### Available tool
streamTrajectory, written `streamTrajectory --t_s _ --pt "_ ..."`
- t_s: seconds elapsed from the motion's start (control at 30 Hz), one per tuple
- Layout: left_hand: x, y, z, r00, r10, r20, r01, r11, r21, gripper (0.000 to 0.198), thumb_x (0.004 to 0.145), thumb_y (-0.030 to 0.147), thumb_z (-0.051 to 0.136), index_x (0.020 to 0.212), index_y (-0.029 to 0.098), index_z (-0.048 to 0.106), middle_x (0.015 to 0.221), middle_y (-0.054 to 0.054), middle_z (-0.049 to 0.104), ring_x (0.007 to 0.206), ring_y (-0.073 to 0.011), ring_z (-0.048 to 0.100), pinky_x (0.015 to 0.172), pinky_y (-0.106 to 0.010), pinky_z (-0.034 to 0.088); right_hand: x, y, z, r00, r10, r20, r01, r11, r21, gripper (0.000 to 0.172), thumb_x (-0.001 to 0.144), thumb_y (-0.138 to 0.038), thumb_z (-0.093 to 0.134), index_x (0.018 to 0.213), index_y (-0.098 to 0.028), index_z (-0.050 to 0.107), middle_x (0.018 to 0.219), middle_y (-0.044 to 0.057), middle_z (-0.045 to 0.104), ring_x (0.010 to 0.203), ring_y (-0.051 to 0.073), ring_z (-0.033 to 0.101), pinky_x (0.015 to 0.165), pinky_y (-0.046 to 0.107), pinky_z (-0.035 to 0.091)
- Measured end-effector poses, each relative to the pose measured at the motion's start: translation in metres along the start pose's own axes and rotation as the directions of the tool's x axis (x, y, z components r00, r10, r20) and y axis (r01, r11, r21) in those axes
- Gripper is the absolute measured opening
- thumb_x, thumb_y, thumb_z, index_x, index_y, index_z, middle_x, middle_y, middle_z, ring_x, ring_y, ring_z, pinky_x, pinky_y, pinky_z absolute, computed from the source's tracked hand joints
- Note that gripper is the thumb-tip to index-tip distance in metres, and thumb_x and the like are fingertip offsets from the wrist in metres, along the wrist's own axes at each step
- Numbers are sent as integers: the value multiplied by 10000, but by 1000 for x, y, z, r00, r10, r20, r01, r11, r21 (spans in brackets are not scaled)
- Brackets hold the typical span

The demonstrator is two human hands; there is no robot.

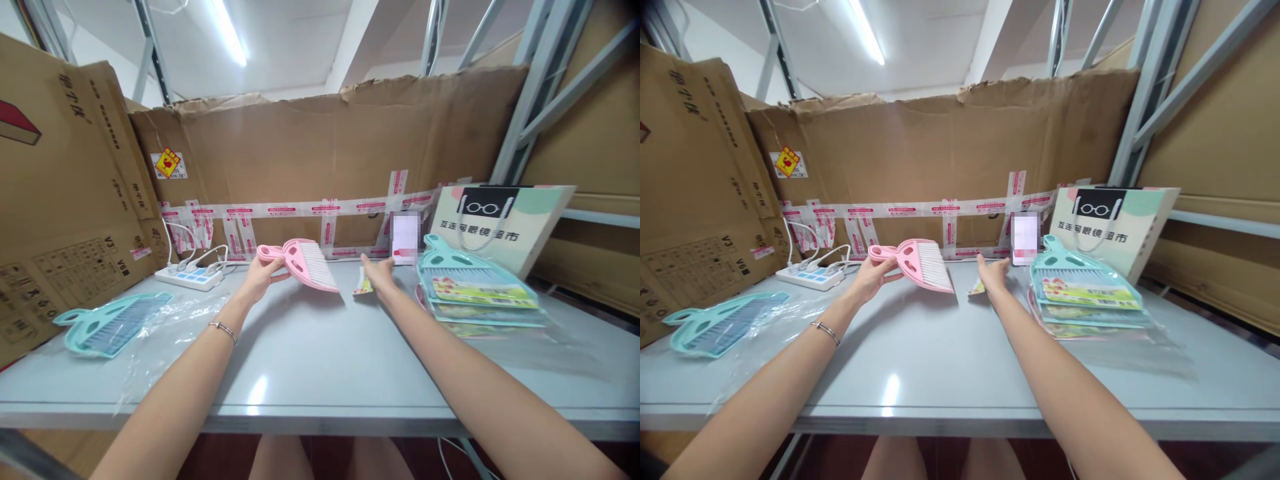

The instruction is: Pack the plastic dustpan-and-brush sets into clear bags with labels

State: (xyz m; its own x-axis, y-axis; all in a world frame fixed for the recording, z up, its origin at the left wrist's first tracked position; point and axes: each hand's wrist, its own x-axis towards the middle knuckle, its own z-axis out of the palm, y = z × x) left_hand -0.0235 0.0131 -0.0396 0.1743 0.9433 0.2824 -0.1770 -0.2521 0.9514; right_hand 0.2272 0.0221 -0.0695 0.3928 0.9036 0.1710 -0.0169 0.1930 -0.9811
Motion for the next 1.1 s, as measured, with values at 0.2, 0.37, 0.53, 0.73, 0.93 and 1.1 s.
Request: streamTrajectory --t_s 0.2,0.37,0.53,0.73,0.93,1.1 --pt "-15 17 17 979 105 176 -121 989 81 424 627 346 748 981 213 556 1216 -73 571 1015 -254 597 722 -375 560 -34 -30 24 689 -596 411 724 590 -359 443 624 -364 716 1039 -251 608 1147 79 451 1113 263 421 989 457 301" --pt "-22 35 24 914 328 238 -380 898 220 358 593 325 763 861 157 596 1082 -90 630 920 -204 606 736 -287 509 -52 -43 36 598 -649 470 801 501 -329 181 728 -295 616 891 -223 646 915 49 430 913 205 472 836 395 403" --pt "-13 48 -16 790 604 -102 -472 707 527 304 643 395 701 784 170 552 821 -29 623 678 -133 559 598 -239 422 -35 -48 17 610 -754 243 786 540 -301 160 817 -197 438 871 -199 589 939 60 430 824 169 485 762 326 437" --pt "0 36 -48 954 223 199 -248 216 944 127 634 123 575 609 192 471 622 22 496 594 -134 439 568 -241 307 -26 -12 35 546 -402 735 838 256 -483 207 779 -111 454 791 -179 649 964 83 564 820 194 519 750 319 399" --pt "-2 19 -56 984 -53 170 -164 106 981 185 541 16 523 502 190 472 512 26 489 516 -132 425 528 -237 282 -29 11 52 501 -166 850 862 179 -474 233 756 -67 525 824 -203 701 932 87 658 889 214 587 793 313 380" --pt "0 18 -63 991 -95 92 -87 48 995 191 510 14 563 556 197 593 578 -29 611 555 -184 550 568 -260 376 -15 -7 21 658 -303 689 731 479 -486 348 767 -101 541 1056 -255 657 1086 54 661 1002 205 590 858 307 406"
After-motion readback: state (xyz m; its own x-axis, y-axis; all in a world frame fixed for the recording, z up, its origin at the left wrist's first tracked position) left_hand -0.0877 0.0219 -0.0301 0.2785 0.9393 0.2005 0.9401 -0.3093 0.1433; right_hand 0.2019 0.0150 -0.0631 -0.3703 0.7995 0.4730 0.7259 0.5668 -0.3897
